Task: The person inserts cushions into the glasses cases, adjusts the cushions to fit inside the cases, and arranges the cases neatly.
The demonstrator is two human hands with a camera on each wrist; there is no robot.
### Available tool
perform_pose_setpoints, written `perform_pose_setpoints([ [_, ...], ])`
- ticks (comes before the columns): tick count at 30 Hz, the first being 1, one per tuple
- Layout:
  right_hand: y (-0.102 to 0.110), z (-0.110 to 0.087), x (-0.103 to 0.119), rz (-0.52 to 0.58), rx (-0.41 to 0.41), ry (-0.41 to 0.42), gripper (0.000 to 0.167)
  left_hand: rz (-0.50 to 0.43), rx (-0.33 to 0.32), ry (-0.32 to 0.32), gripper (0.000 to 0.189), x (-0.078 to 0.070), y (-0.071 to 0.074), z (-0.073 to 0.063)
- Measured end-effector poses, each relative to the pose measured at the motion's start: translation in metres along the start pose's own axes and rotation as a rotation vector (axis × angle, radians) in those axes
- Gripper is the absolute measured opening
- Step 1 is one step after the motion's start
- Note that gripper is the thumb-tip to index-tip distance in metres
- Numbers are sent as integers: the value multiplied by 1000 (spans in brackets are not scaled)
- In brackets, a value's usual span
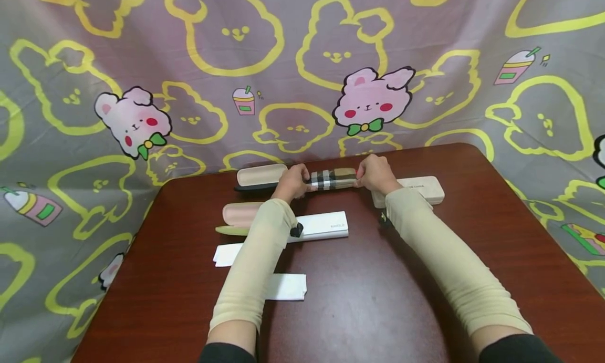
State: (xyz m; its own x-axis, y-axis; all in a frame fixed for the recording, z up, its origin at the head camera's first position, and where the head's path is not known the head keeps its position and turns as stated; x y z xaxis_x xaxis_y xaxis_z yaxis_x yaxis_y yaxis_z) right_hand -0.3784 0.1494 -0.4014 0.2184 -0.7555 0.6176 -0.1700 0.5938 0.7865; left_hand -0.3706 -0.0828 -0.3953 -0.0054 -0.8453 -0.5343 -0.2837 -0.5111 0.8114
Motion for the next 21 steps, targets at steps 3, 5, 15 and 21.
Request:
perform_pose_setpoints([
  [3,1,-2,2,-20,21,2,22,48,22,-2,35,-1,0,0],
  [5,1,-4,4,-38,40,1,22,78,34,-9,34,-2,1,-1],
  [15,13,-15,15,-16,27,-16,10,85,47,-49,32,-3,12,-11],
  [21,18,-28,23,24,37,-10,10,58,51,-89,33,-2,27,-28],
])
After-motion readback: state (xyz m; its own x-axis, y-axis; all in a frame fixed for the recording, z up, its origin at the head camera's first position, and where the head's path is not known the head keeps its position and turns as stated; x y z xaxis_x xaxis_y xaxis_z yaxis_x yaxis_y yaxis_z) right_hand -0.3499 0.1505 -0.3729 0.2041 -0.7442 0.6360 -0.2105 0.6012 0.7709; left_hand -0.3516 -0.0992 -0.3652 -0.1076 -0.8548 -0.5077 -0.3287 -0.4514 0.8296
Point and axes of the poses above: each hand's wrist, its own z-axis towards the middle knuckle, its own y-axis out of the back of the hand, x = y × z, the point moved 4 cm from there along z, towards the middle knuckle, and after that the axes turned 8 degrees about x, right-handed, at the moved point
